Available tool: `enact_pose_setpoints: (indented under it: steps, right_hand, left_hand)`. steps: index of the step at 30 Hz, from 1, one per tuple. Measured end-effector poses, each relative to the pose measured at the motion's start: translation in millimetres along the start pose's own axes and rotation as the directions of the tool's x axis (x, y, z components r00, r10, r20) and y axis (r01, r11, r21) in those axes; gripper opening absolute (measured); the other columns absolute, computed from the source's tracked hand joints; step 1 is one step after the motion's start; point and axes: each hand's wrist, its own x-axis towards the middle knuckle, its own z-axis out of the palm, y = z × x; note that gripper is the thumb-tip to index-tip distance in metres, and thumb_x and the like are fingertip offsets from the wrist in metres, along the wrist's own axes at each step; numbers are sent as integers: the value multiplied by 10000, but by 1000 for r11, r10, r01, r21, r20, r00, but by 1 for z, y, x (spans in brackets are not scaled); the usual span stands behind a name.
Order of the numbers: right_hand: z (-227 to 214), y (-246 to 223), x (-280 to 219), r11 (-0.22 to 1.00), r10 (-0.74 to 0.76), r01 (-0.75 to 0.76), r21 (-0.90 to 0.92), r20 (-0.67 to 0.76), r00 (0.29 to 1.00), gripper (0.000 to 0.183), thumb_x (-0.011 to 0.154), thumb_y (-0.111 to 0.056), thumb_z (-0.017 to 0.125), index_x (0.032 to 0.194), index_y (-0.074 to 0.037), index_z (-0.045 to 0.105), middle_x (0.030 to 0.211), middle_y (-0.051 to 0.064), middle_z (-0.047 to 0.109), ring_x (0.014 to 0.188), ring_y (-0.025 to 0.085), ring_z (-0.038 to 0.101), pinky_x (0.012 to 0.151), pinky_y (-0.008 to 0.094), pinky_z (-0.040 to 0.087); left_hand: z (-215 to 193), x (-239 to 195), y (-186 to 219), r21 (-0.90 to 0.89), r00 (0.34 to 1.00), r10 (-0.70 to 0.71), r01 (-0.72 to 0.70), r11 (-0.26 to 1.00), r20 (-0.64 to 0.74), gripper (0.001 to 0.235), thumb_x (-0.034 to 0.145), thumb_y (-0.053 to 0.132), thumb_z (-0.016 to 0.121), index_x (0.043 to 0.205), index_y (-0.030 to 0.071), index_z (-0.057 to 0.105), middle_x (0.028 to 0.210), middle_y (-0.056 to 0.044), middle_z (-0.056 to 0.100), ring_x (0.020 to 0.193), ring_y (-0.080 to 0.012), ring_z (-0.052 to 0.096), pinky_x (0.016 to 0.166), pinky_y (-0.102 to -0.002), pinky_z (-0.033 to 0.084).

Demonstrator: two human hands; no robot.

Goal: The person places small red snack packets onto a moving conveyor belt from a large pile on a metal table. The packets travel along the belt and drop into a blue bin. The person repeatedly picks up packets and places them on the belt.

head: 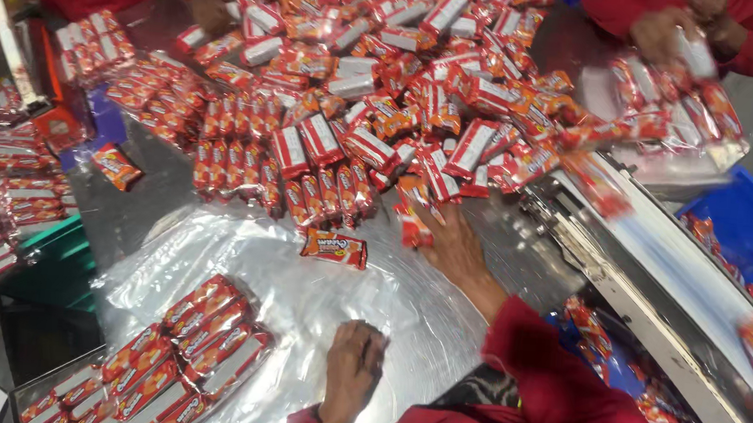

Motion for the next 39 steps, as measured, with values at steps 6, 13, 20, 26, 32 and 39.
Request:
enact_pose_setpoints:
  steps: [6, 13, 20, 26, 32, 39]
  right_hand:
    - [-76, 3, -109, 998, 51, -51, -48, -2, 999, 925, 669, -415, 825, 1490, -256, 430, 1145, 165, 601, 1039, 379, 633, 814, 528, 530]
    - [-81, -1, -113, 966, 204, -192, 175, -52, 978, 756, 736, -510, 821, 1369, -215, 533, 1402, 249, 513, 1133, 469, 606, 848, 538, 548]
    - [-59, 21, -104, 988, 154, -155, 9, -192, 969, 496, 905, -303, 691, 1387, -259, 580, 1268, 84, 650, 1095, 366, 695, 885, 508, 577]
    - [-48, 41, -73, 996, 86, -88, 4, -243, 966, 701, 760, -229, 828, 1403, -186, 553, 1188, 215, 638, 960, 398, 666, 730, 491, 553]
    - [-39, 24, -65, 694, 275, -37, 719, -217, 937, 765, 687, -117, 900, 1357, -111, 531, 1172, 187, 669, 1039, 294, 686, 882, 386, 573]
    - [37, -46, -100, 870, 34, 56, 490, -171, 985, 787, 785, -222, 886, 1451, -94, 486, 1160, 198, 678, 1045, 343, 704, 855, 422, 586]
  left_hand:
    - [41, 18, 0, -101, 995, 39, -29, 994, 96, 97, 885, 102, 651, 851, 15, 624, 899, -135, 638, 885, -341, 565, 782, -440, 464]
    - [57, 16, 3, -32, 994, 99, -98, 995, 48, 79, 837, 91, 671, 860, 31, 624, 914, -132, 608, 895, -337, 542, 786, -441, 450]
    - [40, 1, 7, -22, 999, -16, 17, 1000, 33, 110, 839, 137, 656, 861, 31, 638, 906, -126, 610, 912, -327, 551, 791, -437, 455]
    - [51, 7, 12, 99, 988, 145, -139, 985, -56, 97, 877, 117, 640, 883, 22, 656, 953, -164, 601, 914, -367, 528, 790, -474, 435]
    - [71, 17, -21, 51, 998, -5, 8, 999, -69, 106, 931, 109, 610, 966, 10, 616, 850, -176, 641, 809, -406, 622, 703, -499, 488]
    - [67, 58, -90, -710, 877, -455, 420, 566, 156, 337, 815, -29, 570, 1118, 115, 536, 732, -49, 642, 619, -182, 591, 539, -389, 505]
